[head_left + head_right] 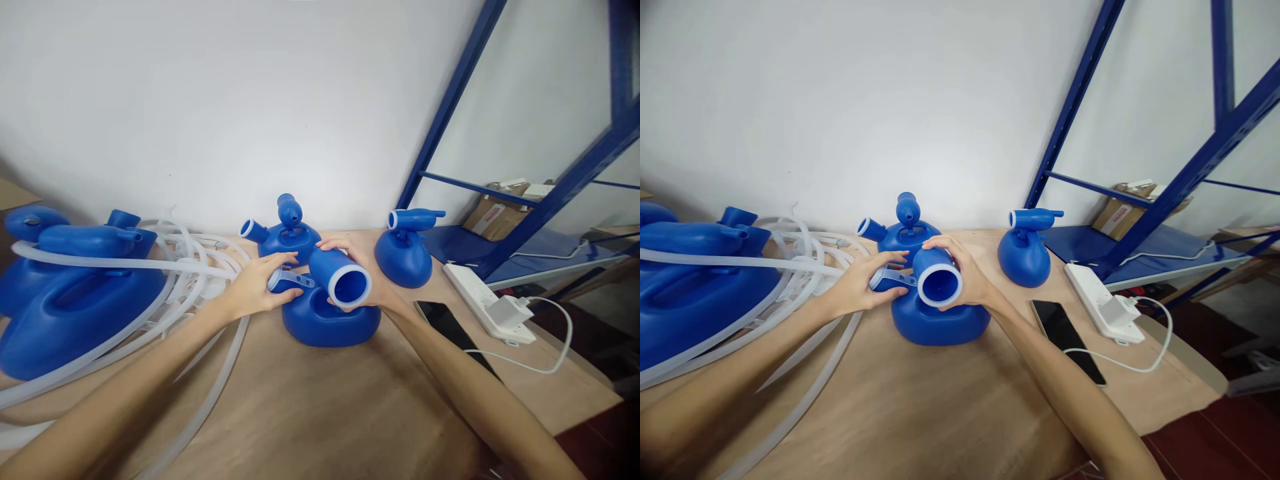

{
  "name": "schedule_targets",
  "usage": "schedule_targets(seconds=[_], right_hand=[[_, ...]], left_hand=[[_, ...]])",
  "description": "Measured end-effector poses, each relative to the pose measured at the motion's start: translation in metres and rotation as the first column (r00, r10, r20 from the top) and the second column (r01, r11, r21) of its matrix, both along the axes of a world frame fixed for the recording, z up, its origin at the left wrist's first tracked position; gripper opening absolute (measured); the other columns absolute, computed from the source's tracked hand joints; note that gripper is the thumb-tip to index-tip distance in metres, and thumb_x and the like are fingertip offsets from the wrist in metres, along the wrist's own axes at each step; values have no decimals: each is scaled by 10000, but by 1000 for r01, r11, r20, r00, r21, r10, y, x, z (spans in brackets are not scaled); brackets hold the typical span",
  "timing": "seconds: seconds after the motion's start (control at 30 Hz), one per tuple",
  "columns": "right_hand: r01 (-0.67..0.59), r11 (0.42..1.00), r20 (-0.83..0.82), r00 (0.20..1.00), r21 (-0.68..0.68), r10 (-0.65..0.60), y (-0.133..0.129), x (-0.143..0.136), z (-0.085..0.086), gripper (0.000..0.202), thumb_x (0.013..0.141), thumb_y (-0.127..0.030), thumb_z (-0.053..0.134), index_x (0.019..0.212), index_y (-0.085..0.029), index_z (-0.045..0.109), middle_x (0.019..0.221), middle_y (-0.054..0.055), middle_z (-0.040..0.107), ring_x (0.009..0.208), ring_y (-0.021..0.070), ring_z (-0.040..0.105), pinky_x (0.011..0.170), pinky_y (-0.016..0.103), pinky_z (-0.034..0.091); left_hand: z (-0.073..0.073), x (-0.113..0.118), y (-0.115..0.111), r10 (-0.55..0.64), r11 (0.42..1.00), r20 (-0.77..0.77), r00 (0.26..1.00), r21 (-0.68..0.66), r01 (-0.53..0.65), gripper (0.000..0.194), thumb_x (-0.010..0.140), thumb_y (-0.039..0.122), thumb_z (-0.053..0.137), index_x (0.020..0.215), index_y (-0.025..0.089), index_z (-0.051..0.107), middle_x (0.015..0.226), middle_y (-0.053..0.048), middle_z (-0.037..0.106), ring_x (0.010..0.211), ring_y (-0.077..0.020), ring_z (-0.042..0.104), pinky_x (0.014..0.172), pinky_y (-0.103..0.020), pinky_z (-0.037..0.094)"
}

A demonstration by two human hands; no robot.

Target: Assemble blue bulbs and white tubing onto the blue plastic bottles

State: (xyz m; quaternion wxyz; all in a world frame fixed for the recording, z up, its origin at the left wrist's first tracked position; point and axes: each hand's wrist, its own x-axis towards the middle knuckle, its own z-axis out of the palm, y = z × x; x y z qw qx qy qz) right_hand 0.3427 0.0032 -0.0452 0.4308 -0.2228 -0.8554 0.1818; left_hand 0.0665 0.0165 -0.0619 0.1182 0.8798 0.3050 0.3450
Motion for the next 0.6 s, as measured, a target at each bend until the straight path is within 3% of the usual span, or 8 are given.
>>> schedule_targets(seconds=[0.07,0.13,0.2,0.27,0.33,0.43,0.53,0.6], right_hand=[[0,1000,-1,1000,-5,0,-1,1,-1,882,621,-435,972,1360,-295,511,1419,126,564,1373,359,544,1163,544,436],[3,1000,-8,1000,-12,-3,-2,1,-1,875,635,-436,967,1368,-295,510,1430,123,560,1388,355,535,1187,544,415],[10,1000,-5,1000,-25,-10,-2,2,-2,880,637,-459,964,1371,-294,506,1441,122,557,1398,355,527,1201,546,402],[14,999,4,1000,-31,-14,-1,2,-3,883,638,-476,959,1370,-292,501,1445,123,557,1404,353,520,1208,549,396],[16,999,14,1000,-31,-15,-1,2,-3,879,644,-477,953,1370,-290,496,1444,125,556,1407,349,515,1215,550,389],[14,999,23,1000,-38,-13,0,2,-2,885,649,-474,951,1382,-292,489,1454,126,550,1413,352,510,1220,557,381],[7,999,26,1000,-43,-5,-1,2,-2,887,659,-457,948,1400,-293,487,1472,126,534,1424,357,503,1220,557,379],[5,999,28,1000,-45,-3,-2,2,-2,880,665,-437,945,1403,-293,488,1476,125,529,1431,354,497,1227,555,373]], left_hand=[[4,-1,-3,93,990,-91,991,110,-83,521,913,530,696,1296,181,646,1237,-123,768,1042,-300,759,887,-438,615],[8,-3,-5,132,957,-181,975,280,-78,509,955,532,655,1333,192,647,1297,-130,744,1095,-311,738,861,-428,609],[13,-4,-6,92,890,-284,954,453,50,393,1027,462,580,1336,236,668,1364,-107,716,1160,-298,705,871,-407,593],[15,-4,-6,51,813,-375,926,554,179,300,1079,359,496,1248,256,721,1290,-76,748,1100,-258,704,839,-371,575],[15,-2,-6,71,777,-396,915,598,199,310,1085,369,487,1148,233,758,1149,-74,777,991,-237,698,771,-348,555],[12,3,-8,153,781,-351,924,616,105,374,1063,468,514,1055,204,779,1030,-80,774,900,-231,676,684,-336,517],[10,5,-9,213,792,-335,918,609,38,342,1082,379,490,1042,201,779,1017,-69,770,879,-220,670,650,-330,483],[10,5,-10,203,813,-368,907,580,54,310,1083,334,484,1109,203,764,1055,-71,764,901,-220,671,668,-334,486]])
